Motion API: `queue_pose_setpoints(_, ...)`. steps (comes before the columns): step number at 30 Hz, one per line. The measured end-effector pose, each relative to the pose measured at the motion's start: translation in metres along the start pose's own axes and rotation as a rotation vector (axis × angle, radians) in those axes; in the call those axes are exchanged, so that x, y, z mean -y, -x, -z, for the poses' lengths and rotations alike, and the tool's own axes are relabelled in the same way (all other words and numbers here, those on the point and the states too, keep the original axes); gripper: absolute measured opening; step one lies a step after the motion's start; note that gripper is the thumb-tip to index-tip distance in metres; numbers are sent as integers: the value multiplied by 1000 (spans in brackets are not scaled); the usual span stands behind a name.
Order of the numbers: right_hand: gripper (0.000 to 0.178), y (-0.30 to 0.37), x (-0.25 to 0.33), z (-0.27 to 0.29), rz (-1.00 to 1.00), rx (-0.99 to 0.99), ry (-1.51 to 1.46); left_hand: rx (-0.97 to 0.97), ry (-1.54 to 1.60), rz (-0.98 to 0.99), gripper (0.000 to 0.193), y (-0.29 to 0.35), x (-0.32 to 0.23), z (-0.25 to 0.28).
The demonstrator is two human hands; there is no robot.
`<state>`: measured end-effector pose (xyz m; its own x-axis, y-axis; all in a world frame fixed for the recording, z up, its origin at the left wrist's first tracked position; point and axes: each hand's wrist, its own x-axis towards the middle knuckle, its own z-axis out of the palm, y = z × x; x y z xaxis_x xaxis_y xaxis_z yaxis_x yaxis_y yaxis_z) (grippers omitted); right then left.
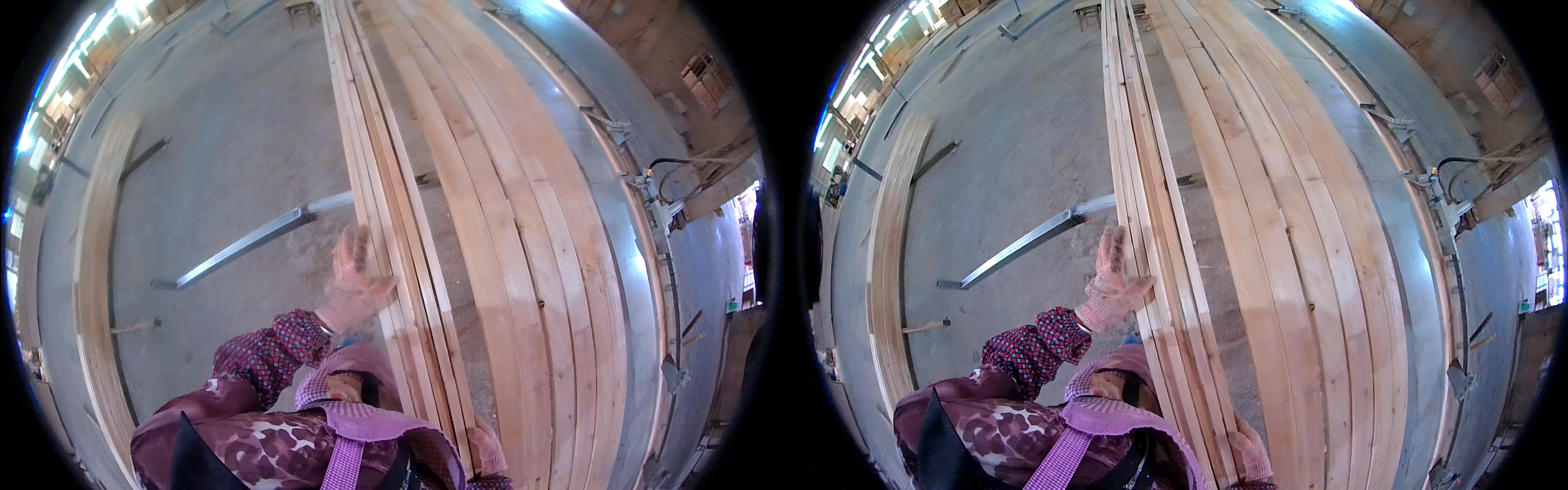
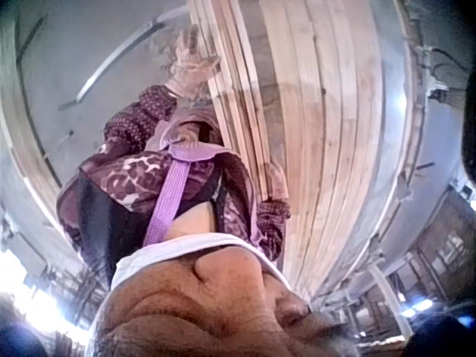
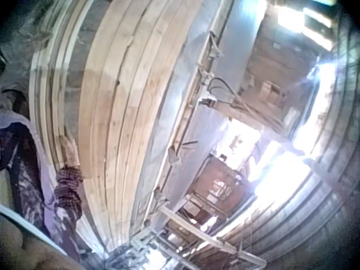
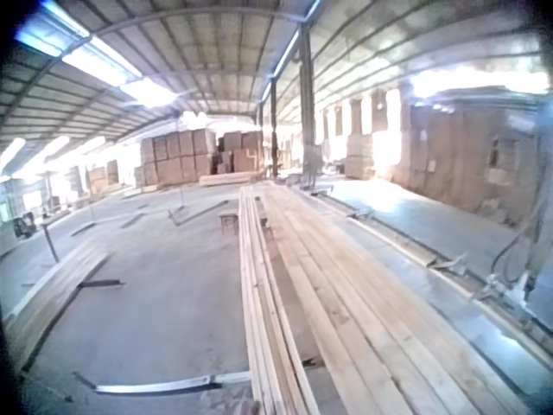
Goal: The person picks up long wooden planks from a pile and places them onto a metal rack. They handle the planks one at a time, aligning them with the existing stack on the rack.
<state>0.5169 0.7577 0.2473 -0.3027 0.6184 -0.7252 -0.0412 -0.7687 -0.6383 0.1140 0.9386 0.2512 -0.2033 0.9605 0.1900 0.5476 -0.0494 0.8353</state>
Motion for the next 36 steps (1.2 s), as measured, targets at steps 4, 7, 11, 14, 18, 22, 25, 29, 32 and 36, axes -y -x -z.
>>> queue_pose_setpoints(4,73,5,15,-13,-58,6,-54,223,-647,-316,61,-14,-19,25)
queue_pose_setpoints(7,68,8,25,-22,-35,-20,19,336,-768,-407,53,-20,-36,31)
queue_pose_setpoints(11,63,16,45,-41,-74,-58,-10,234,-857,-553,43,-31,-37,25)
queue_pose_setpoints(14,61,20,48,-45,-56,-12,-54,249,-827,-577,40,-47,-44,18)
queue_pose_setpoints(18,58,14,36,-37,30,-105,106,396,-731,-293,52,-70,-81,3)
queue_pose_setpoints(22,51,18,43,-39,165,-234,470,190,-678,-503,60,-73,-52,-21)
queue_pose_setpoints(25,48,10,22,-30,218,-491,527,200,-625,-763,35,-79,-29,-36)
queue_pose_setpoints(29,62,9,46,-34,496,-944,1277,482,-560,-675,22,-74,-34,-39)
queue_pose_setpoints(32,73,-7,61,-34,223,-820,1568,386,-540,-605,23,-68,-48,-37)
queue_pose_setpoints(36,67,-44,9,5,304,-973,1767,526,-609,-686,40,-75,-52,-32)
